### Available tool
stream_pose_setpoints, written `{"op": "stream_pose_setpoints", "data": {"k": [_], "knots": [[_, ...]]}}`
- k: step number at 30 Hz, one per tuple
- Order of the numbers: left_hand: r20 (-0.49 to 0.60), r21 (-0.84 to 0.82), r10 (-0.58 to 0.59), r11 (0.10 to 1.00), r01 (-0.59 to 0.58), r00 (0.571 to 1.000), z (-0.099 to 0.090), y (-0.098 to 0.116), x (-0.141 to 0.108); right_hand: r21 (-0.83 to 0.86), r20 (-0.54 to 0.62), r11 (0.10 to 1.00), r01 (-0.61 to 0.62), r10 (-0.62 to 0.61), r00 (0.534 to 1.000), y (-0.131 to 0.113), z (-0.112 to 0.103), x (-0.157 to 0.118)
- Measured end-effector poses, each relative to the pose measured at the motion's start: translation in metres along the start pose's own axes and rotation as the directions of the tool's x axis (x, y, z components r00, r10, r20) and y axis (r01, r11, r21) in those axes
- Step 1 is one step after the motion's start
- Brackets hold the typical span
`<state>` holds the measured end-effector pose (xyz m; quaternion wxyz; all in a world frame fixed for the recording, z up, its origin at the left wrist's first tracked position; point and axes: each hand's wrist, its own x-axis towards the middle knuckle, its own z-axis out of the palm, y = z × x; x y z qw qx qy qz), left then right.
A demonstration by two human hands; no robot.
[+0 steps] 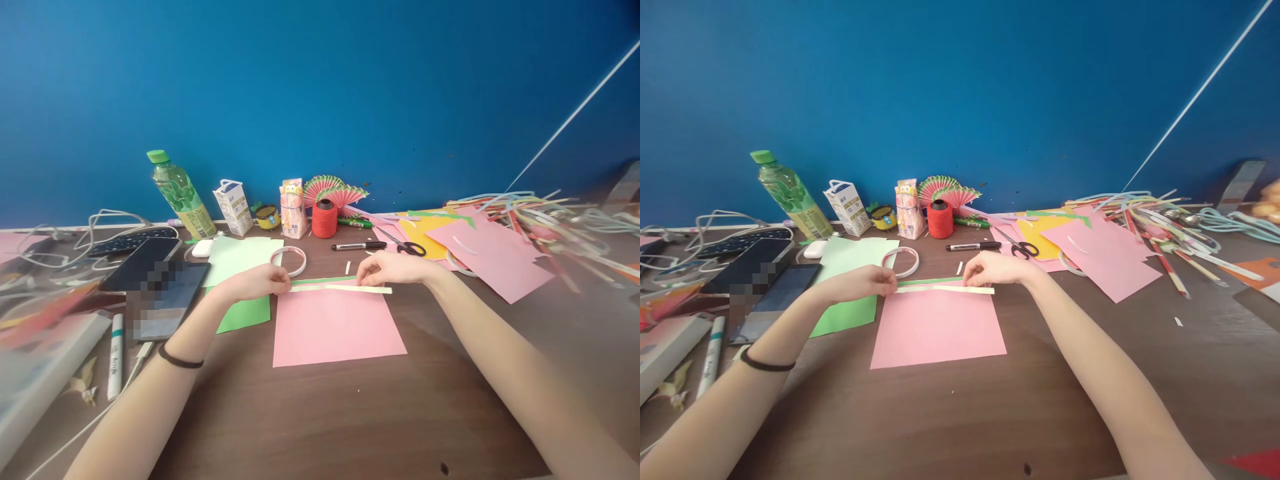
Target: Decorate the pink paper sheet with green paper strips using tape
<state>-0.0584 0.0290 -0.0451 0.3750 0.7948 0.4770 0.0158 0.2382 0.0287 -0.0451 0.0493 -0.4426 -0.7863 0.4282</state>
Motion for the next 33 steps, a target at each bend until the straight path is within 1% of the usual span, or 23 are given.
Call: {"op": "stream_pose_setpoints", "data": {"k": [3, 6, 9, 13, 15, 17, 19, 21, 24, 27, 29, 33], "knots": [[0.007, -0.010, 0.004, 1.000, -0.004, 1.000, 0.001, -0.007, 0.000, 0.124, 0.031, 0.990, -0.061, 0.057, 0.998, 0.009, 0.000, 0.004], [0.011, -0.019, 0.036, 0.999, -0.036, 0.999, 0.002, -0.010, 0.000, 0.127, -0.004, 0.989, -0.078, 0.079, 0.997, 0.014, 0.003, 0.007], [0.020, -0.027, 0.050, 0.998, -0.050, 0.999, 0.003, -0.010, 0.001, 0.012, -0.023, 0.995, -0.094, 0.095, 0.995, 0.010, 0.007, 0.009], [0.023, -0.048, 0.046, 0.998, -0.044, 0.999, 0.002, -0.010, 0.002, -0.188, 0.077, 0.972, -0.142, 0.159, 0.984, -0.004, 0.016, 0.008], [0.022, -0.061, 0.040, 0.997, -0.039, 0.999, 0.002, -0.011, 0.002, -0.238, 0.118, 0.958, -0.163, 0.195, 0.974, -0.010, 0.019, 0.008], [0.018, -0.068, 0.032, 0.997, -0.030, 0.999, 0.003, -0.012, 0.002, -0.239, 0.137, 0.958, -0.159, 0.196, 0.971, -0.011, 0.019, 0.007], [0.004, -0.066, 0.016, 0.998, -0.016, 1.000, 0.003, -0.013, 0.002, -0.203, 0.129, 0.969, -0.142, 0.170, 0.977, -0.008, 0.015, 0.006], [-0.022, -0.060, -0.006, 0.998, 0.004, 1.000, 0.003, -0.013, 0.002, -0.130, 0.096, 0.983, -0.127, 0.140, 0.986, -0.003, 0.010, 0.004], [-0.073, -0.064, -0.027, 0.998, 0.023, 0.997, 0.003, -0.012, 0.002, 0.051, 0.057, 0.993, -0.108, 0.105, 0.993, 0.007, 0.002, 0.002], [-0.121, -0.082, -0.034, 0.996, 0.024, 0.992, 0.003, -0.012, 0.003, 0.220, 0.032, 0.973, -0.076, 0.071, 0.997, 0.015, -0.002, 0.002], [-0.157, -0.099, -0.039, 0.995, 0.024, 0.987, 0.005, -0.012, 0.004, 0.276, 0.020, 0.958, -0.075, 0.072, 0.997, 0.019, -0.003, 0.003], [-0.209, -0.159, -0.054, 0.987, 0.020, 0.976, 0.007, -0.015, 0.006, 0.310, 0.001, 0.941, -0.134, 0.140, 0.990, 0.025, -0.003, 0.005]]}}
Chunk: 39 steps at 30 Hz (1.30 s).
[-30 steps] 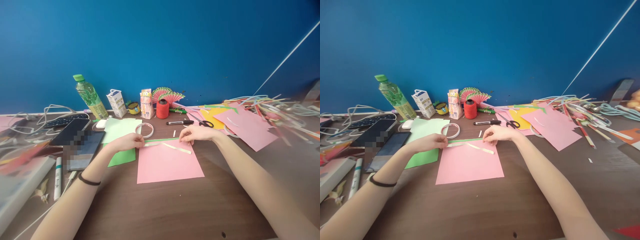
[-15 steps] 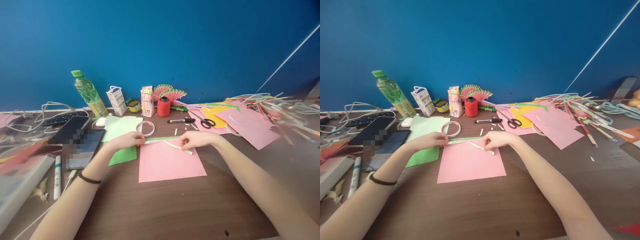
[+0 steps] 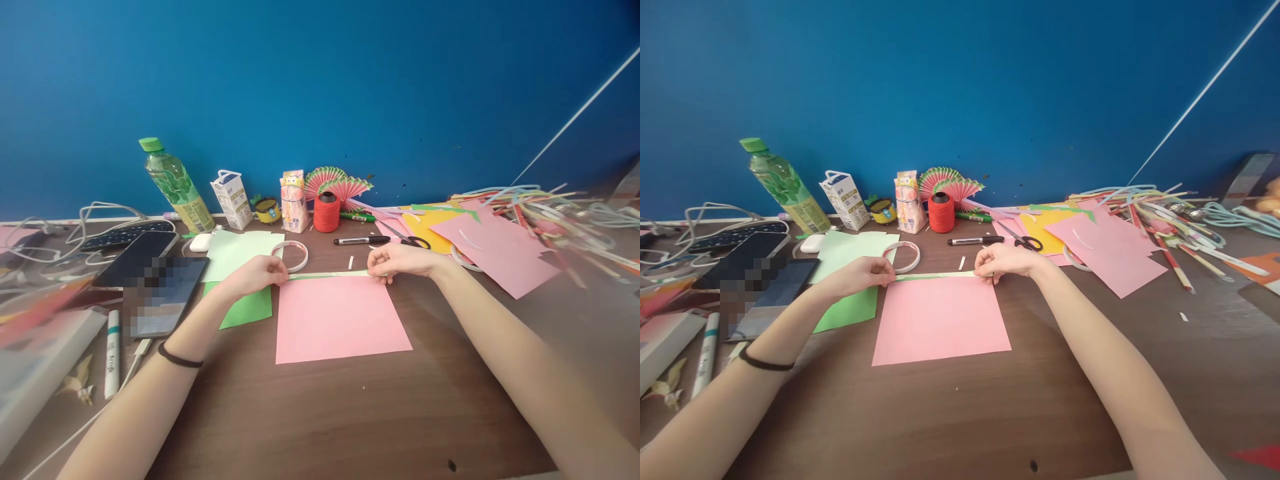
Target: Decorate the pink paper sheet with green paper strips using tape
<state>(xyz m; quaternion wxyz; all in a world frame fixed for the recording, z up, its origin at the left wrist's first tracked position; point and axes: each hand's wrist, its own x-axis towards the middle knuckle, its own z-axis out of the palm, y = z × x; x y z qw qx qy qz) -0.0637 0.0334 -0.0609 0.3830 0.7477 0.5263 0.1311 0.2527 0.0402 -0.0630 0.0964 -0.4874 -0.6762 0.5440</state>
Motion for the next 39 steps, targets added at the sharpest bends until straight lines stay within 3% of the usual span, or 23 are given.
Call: {"op": "stream_pose_setpoints", "data": {"k": [6, 9, 13, 25, 39], "knots": [[0.026, -0.082, -0.033, 0.996, 0.035, 0.999, -0.001, -0.002, 0.000, 0.008, -0.148, 1.000, -0.008, 0.010, 0.989, 0.002, 0.000, 0.003], [0.020, -0.033, -0.002, 0.999, 0.003, 1.000, 0.001, -0.001, 0.000, -0.033, -0.188, 0.998, -0.044, 0.037, 0.981, 0.002, 0.003, 0.004], [-0.041, 0.068, -0.068, 0.995, 0.071, 0.997, 0.005, 0.001, 0.001, -0.078, -0.238, 0.993, -0.088, 0.067, 0.969, 0.005, 0.008, 0.006], [-0.126, 0.177, -0.102, 0.977, 0.123, 0.987, 0.012, 0.001, 0.005, -0.104, -0.247, 0.991, -0.079, 0.052, 0.968, 0.011, 0.012, 0.010], [-0.140, 0.157, -0.097, 0.980, 0.119, 0.985, 0.012, 0.003, 0.004, -0.123, -0.250, 0.988, -0.093, 0.060, 0.966, 0.014, 0.010, 0.013]]}}
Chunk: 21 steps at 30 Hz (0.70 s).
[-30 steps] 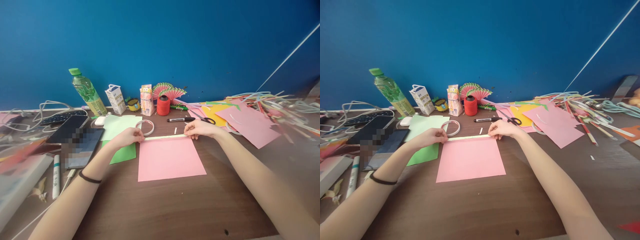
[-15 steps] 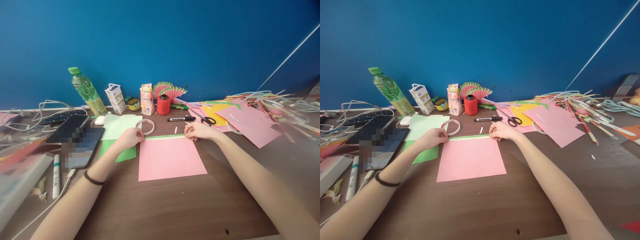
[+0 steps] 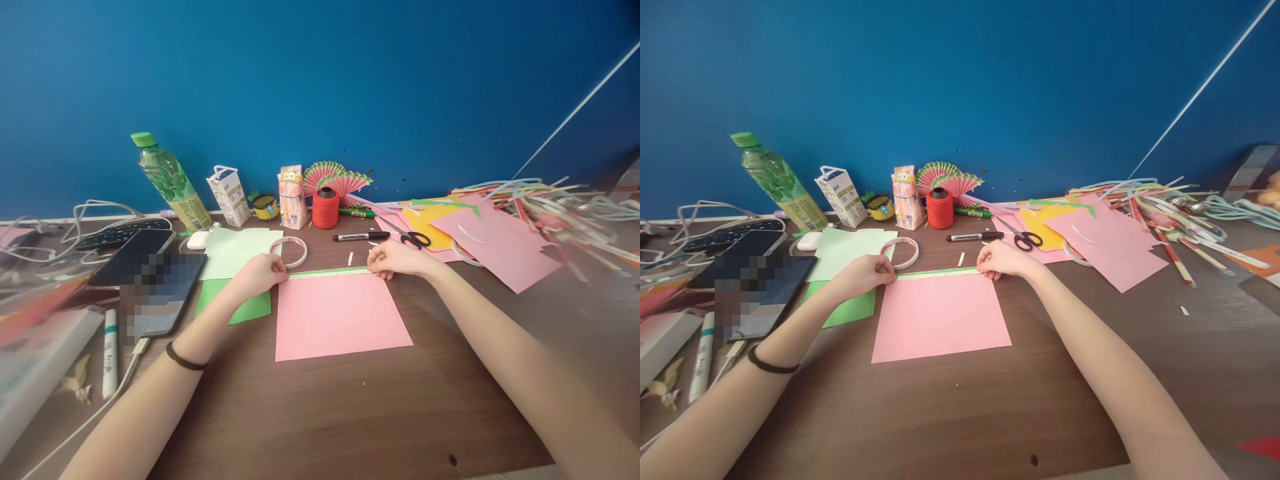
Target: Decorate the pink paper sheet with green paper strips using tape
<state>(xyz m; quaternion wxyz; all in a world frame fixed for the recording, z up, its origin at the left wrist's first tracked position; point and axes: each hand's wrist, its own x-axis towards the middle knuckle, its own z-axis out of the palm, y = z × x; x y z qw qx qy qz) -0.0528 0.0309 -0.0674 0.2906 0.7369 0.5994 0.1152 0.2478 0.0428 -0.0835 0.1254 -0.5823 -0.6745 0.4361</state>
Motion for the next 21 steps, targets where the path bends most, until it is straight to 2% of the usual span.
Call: {"op": "stream_pose_setpoints", "data": {"k": [6, 21], "knots": [[0.020, -0.011, -0.002, 1.000, 0.003, 1.000, 0.0002, -0.0017, 0.0010, 0.001, 0.008, 1.000, 0.003, -0.003, 1.000, 0.0010, -0.0003, 0.0005], [-0.016, 0.004, -0.011, 1.000, 0.011, 1.000, 0.0037, -0.0013, 0.0022, -0.005, 0.009, 1.000, -0.012, 0.012, 1.000, -0.0013, -0.0006, 0.0000]]}}
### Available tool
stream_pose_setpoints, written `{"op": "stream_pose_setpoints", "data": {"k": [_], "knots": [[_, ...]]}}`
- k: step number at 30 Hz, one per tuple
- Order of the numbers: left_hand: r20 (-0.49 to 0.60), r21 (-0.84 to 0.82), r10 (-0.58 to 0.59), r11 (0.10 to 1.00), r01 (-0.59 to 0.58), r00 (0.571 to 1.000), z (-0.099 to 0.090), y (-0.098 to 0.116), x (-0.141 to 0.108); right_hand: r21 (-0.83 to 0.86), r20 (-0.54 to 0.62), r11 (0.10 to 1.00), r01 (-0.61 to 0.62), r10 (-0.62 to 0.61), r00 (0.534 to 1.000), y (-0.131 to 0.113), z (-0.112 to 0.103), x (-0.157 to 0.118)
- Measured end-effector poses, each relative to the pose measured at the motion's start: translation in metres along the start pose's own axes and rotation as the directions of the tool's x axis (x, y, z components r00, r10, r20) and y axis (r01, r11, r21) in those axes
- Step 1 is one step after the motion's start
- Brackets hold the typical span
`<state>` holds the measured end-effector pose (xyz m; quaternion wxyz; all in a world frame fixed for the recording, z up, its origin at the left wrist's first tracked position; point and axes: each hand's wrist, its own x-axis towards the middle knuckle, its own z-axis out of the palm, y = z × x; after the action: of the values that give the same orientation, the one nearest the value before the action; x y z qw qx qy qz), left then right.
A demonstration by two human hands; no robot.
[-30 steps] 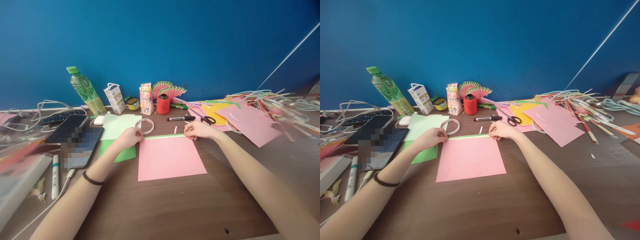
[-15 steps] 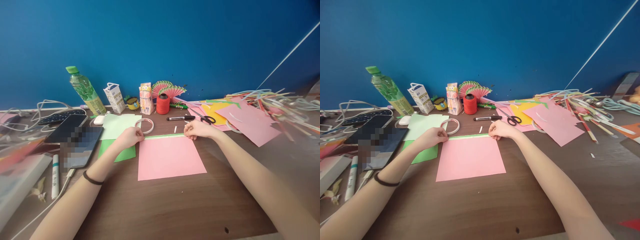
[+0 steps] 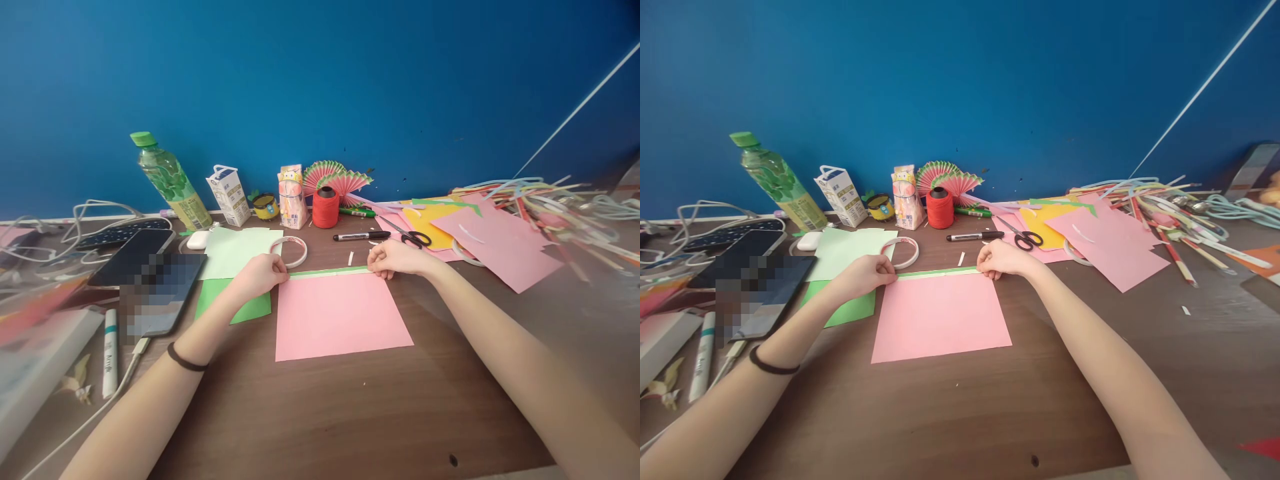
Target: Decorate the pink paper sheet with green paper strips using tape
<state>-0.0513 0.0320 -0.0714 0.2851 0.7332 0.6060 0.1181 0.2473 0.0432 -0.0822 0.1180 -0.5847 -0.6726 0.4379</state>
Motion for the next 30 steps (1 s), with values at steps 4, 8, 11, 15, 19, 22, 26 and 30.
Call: {"op": "stream_pose_setpoints", "data": {"k": [4, 8, 11, 15, 19, 22, 26, 30], "knots": [[0.002, 0.008, -0.003, 1.000, 0.003, 1.000, 0.001, -0.001, 0.001, 0.006, 0.001, 1.000, -0.006, 0.006, 1.000, -0.003, 0.000, -0.002], [-0.001, -0.005, 0.003, 1.000, -0.003, 1.000, 0.002, -0.003, 0.002, 0.017, 0.002, 1.000, 0.002, -0.002, 1.000, -0.004, 0.000, -0.003], [-0.006, -0.013, 0.005, 1.000, -0.005, 1.000, 0.003, -0.005, 0.002, 0.024, -0.003, 1.000, -0.004, 0.004, 1.000, -0.005, 0.000, -0.003], [-0.014, -0.011, 0.002, 1.000, -0.003, 1.000, 0.003, -0.004, 0.002, 0.030, -0.004, 0.999, -0.014, 0.014, 1.000, -0.006, -0.001, -0.003], [-0.017, 0.000, -0.001, 1.000, 0.001, 1.000, 0.003, -0.002, 0.002, 0.031, 0.004, 0.999, -0.017, 0.017, 1.000, -0.004, -0.001, -0.001], [-0.011, -0.005, -0.005, 1.000, 0.005, 1.000, 0.002, -0.001, 0.001, 0.022, 0.006, 1.000, -0.017, 0.017, 1.000, -0.004, -0.001, -0.002], [0.020, -0.015, 0.009, 1.000, -0.009, 1.000, -0.002, 0.000, -0.001, 0.010, 0.009, 1.000, -0.019, 0.019, 1.000, -0.006, -0.001, -0.003], [0.058, -0.027, 0.057, 0.998, -0.055, 0.997, -0.008, 0.002, -0.004, 0.009, 0.007, 1.000, -0.023, 0.023, 1.000, -0.007, -0.001, -0.004]]}}
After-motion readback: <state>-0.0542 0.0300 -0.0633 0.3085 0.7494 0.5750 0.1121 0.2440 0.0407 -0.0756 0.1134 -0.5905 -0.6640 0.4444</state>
